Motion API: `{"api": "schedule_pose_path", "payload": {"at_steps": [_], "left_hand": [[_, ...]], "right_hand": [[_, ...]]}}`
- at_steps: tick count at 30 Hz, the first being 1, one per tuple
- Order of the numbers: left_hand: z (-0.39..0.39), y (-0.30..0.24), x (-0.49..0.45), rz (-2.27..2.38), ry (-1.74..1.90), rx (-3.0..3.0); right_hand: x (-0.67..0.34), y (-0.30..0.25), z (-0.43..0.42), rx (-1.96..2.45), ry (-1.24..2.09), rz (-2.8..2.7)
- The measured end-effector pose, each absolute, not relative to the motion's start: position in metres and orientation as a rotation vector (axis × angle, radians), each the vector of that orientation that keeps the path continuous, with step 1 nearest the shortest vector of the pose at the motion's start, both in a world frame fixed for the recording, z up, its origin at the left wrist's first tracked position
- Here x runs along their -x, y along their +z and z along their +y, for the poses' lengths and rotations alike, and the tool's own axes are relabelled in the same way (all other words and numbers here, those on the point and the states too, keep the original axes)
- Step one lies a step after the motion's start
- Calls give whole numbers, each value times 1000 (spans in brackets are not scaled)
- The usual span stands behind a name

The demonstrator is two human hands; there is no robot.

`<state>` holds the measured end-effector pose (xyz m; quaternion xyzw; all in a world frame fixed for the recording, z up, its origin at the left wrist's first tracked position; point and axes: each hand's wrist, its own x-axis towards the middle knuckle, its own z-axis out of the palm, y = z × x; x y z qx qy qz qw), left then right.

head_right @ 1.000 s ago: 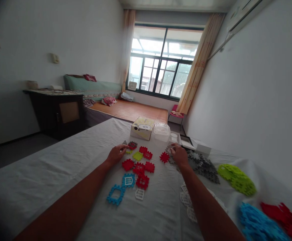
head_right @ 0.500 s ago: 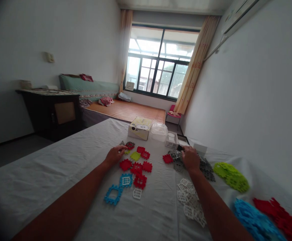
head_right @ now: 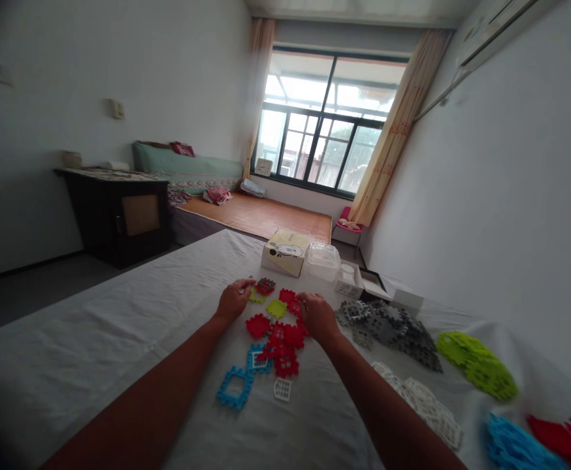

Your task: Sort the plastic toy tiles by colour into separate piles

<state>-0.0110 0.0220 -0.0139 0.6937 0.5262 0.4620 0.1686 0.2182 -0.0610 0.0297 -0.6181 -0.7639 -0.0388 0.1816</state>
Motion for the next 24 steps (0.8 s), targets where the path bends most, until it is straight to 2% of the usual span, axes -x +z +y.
{"api": "schedule_pose_path", "payload": {"at_steps": [8, 15, 20, 24], "left_hand": [[31, -18, 23, 1638, 1357, -1855], [38, -17, 29, 1837, 1254, -1853], [29, -20, 20, 1769, 1075, -2086], [23, -20, 17, 1708, 950, -2207]], "right_hand": [[-157, 20, 30, 1719, -21, -2235], [-151, 11, 22, 1621, 39, -2362], [-186, 22, 0, 1527, 18, -2334], [-264, 38, -14, 1718, -36, -2049]]}}
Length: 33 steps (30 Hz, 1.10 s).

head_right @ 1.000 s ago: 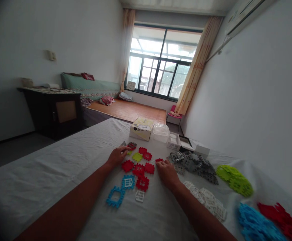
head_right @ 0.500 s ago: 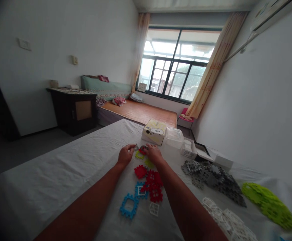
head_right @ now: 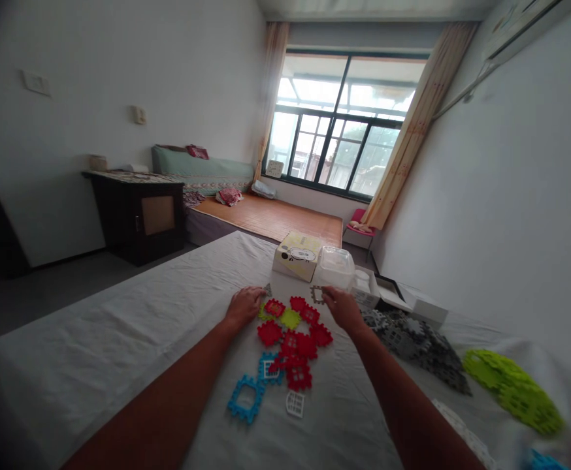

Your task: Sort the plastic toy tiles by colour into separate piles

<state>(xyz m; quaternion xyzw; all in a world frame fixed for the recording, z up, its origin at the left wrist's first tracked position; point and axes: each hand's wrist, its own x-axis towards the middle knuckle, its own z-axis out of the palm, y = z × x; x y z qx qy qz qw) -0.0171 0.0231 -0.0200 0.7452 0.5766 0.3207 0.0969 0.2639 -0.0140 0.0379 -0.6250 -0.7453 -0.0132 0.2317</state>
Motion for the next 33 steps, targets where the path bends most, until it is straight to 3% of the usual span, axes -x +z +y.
{"api": "schedule_pose_path", "payload": {"at_steps": [6, 12, 18, 22, 28, 33], "left_hand": [[23, -13, 21, 1778, 855, -2231], [18, -8, 23, 1819, 833, -2305], [16, -4, 27, 1847, 875, -2318], [17, 6, 27, 1805, 951, -2307], [-15, 19, -12, 1043, 1023, -2228], [-35, 17, -32, 820, 923, -2231]], "right_hand": [[-394, 48, -46, 2081, -162, -1585], [-427, 41, -72, 2189, -231, -1498], [-373, 52, -80, 2035, -444, -1523], [-291, 49, -83, 1815, -234, -1804], [-201, 51, -95, 1600, 38, -1991], [-219, 48, -97, 1706, 81, -1986]]}}
